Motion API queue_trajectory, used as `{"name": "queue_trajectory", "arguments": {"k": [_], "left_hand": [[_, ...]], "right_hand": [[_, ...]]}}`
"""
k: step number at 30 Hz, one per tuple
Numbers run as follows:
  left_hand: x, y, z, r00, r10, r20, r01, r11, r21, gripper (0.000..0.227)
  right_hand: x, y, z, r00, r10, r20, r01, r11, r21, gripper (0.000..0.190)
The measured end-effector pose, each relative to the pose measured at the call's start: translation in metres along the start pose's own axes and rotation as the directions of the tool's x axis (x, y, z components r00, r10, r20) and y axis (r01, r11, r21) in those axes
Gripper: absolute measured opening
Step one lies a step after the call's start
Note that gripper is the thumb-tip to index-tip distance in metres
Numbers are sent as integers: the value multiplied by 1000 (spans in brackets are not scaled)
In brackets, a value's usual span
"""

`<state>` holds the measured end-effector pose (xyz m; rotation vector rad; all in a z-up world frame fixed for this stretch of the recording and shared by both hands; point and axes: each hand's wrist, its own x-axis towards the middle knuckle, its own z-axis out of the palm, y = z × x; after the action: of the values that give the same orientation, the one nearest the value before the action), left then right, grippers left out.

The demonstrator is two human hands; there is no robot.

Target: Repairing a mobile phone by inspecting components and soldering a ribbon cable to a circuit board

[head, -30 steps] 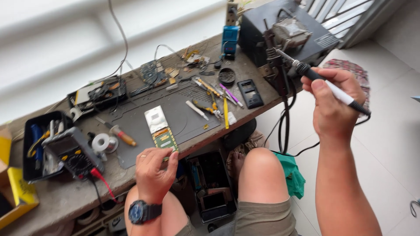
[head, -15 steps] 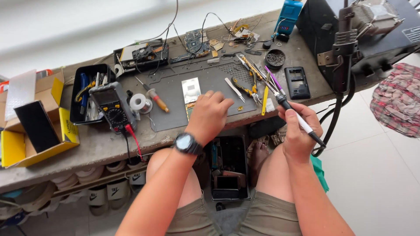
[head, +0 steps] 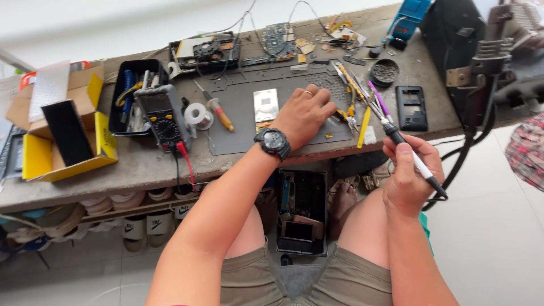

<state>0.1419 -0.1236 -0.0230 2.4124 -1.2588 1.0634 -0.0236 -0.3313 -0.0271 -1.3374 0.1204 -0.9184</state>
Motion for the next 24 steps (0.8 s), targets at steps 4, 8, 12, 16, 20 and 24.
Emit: {"name": "queue_trajectory", "arguments": {"k": [4, 8, 12, 16, 20, 24], "left_hand": [[3, 8, -28, 989, -131, 73, 144, 962, -233, 15], [-14, 16, -80, 862, -485, 144, 461, 636, -618, 11], [-73, 7, -141, 656, -731, 186, 688, 478, -547, 11], [-133, -10, -187, 492, -870, -46, 811, 476, -340, 26], [-169, -26, -200, 316, -890, -328, 944, 328, 20, 59], [-178, -49, -198, 232, -934, -271, 968, 195, 157, 92]], "right_hand": [[-1, -15, 9, 990, 135, -44, -138, 988, -65, 18], [-2, -8, 11, 987, 152, -49, -155, 986, -58, 16], [-7, -10, 32, 986, 163, 45, -161, 986, -48, 16], [-17, -17, 70, 975, 69, 210, -64, 997, -32, 17], [-33, -32, 119, 923, -50, 381, 45, 999, 21, 15], [-46, -49, 170, 874, -71, 481, 38, 996, 79, 17]]}}
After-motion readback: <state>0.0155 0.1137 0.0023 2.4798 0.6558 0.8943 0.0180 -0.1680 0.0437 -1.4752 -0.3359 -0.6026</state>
